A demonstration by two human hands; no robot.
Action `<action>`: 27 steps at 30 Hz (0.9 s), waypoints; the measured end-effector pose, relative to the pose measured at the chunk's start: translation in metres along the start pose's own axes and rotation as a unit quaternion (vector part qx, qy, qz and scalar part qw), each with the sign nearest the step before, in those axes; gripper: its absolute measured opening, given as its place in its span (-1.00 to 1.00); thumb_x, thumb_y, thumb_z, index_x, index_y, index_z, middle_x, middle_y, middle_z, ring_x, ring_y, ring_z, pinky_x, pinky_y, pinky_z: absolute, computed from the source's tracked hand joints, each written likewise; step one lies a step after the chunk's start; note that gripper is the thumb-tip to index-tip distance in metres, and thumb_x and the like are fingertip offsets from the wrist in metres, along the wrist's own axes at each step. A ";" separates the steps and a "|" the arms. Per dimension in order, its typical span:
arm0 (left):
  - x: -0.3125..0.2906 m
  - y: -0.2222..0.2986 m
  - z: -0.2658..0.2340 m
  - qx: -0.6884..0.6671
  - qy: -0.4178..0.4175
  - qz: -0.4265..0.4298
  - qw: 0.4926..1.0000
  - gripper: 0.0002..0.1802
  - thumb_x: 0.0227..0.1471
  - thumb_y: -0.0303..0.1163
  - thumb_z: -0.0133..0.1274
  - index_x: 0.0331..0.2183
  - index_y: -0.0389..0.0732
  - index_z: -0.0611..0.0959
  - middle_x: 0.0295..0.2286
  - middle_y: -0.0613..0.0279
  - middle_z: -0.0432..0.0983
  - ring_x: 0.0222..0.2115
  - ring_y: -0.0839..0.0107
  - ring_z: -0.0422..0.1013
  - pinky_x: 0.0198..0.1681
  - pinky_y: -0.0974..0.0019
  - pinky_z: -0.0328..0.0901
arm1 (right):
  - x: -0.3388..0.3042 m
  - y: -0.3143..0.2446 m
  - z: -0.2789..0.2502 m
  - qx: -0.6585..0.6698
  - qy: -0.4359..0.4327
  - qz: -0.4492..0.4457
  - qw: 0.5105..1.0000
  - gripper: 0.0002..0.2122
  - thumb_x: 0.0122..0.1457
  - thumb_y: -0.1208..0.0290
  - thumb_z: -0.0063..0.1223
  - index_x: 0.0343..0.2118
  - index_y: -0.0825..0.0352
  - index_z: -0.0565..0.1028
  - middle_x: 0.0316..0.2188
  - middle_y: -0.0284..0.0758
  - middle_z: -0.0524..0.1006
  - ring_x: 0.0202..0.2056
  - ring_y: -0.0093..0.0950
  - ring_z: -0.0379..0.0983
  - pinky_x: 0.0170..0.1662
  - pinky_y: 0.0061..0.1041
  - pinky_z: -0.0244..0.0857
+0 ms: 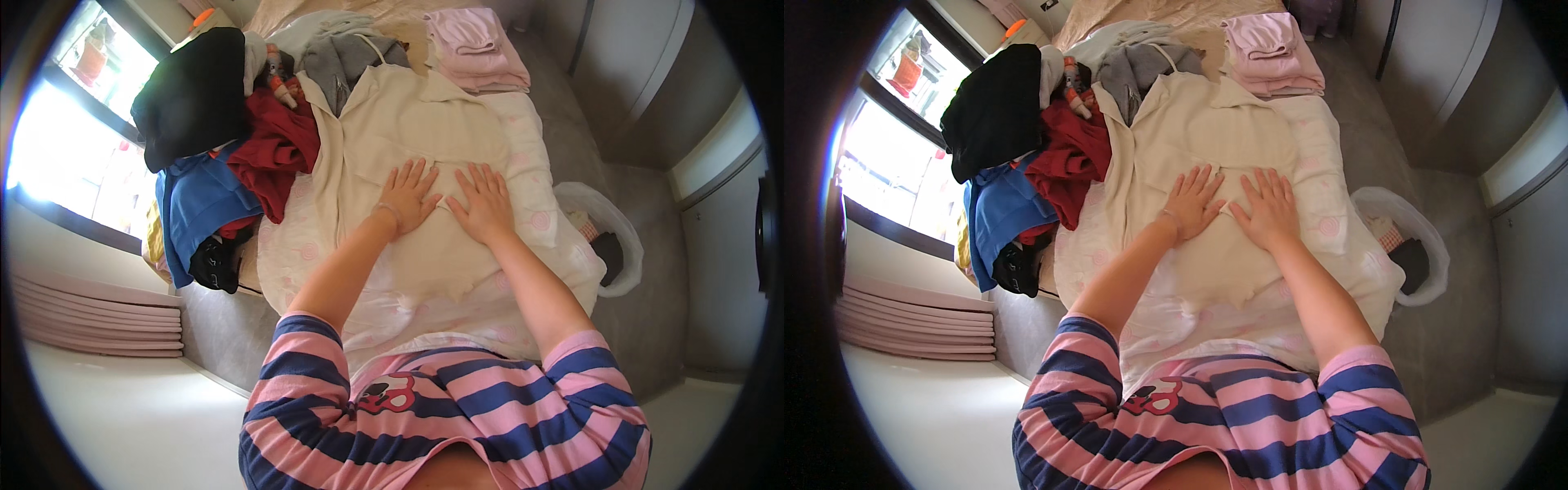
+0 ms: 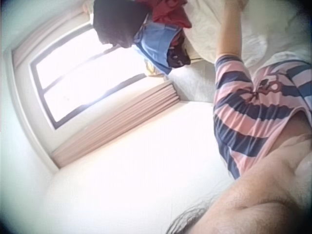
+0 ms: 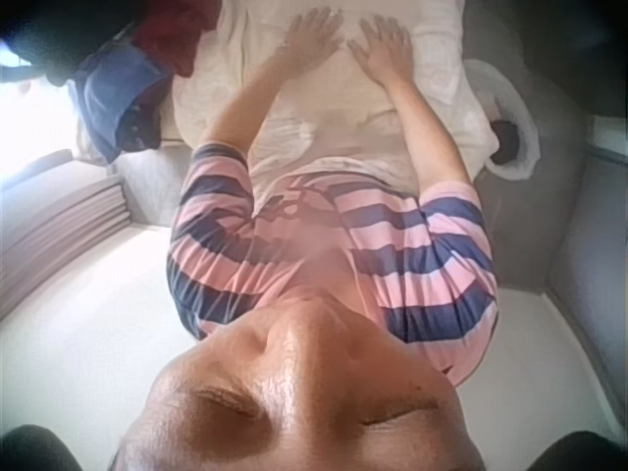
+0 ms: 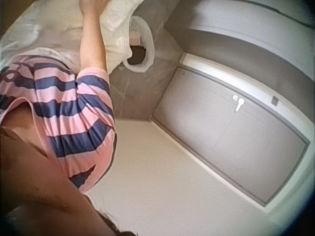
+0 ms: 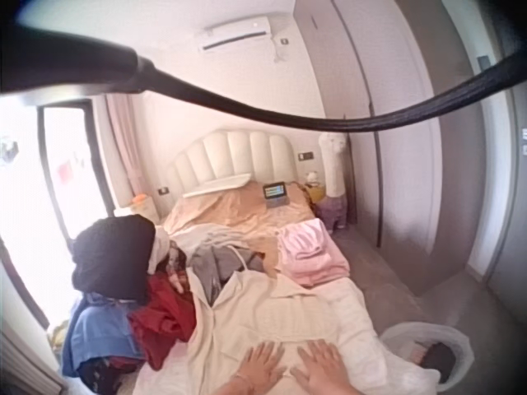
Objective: The person folds a pink garment and a beige top by hand on a bed, smoothing the fabric and aligning the edges.
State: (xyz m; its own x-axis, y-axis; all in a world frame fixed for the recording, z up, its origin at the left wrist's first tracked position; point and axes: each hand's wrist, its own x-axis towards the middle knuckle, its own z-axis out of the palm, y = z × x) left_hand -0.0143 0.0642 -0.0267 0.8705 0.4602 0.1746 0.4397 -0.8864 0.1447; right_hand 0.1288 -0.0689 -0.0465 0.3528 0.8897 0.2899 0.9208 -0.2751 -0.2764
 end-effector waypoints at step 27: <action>-0.003 -0.131 -0.123 -0.765 0.311 -0.255 0.502 -0.57 0.26 -0.18 -0.32 0.02 -0.19 0.43 -0.03 0.21 0.42 -0.01 0.26 0.33 0.10 0.18 0.19 | -0.001 -0.001 -0.003 0.007 0.001 0.005 1.000 -0.47 0.20 -0.01 -0.21 0.17 0.18 0.27 0.23 -0.20 0.17 0.28 -0.26 -0.06 0.31 -0.24 -0.29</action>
State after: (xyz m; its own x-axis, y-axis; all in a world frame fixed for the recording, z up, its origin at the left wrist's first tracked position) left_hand -0.1017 0.1853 0.0739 0.2836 0.9569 -0.0627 -0.5299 0.2108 0.8215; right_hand 0.1280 -0.0711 -0.0437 0.3619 0.8862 0.2892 0.9150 -0.2784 -0.2920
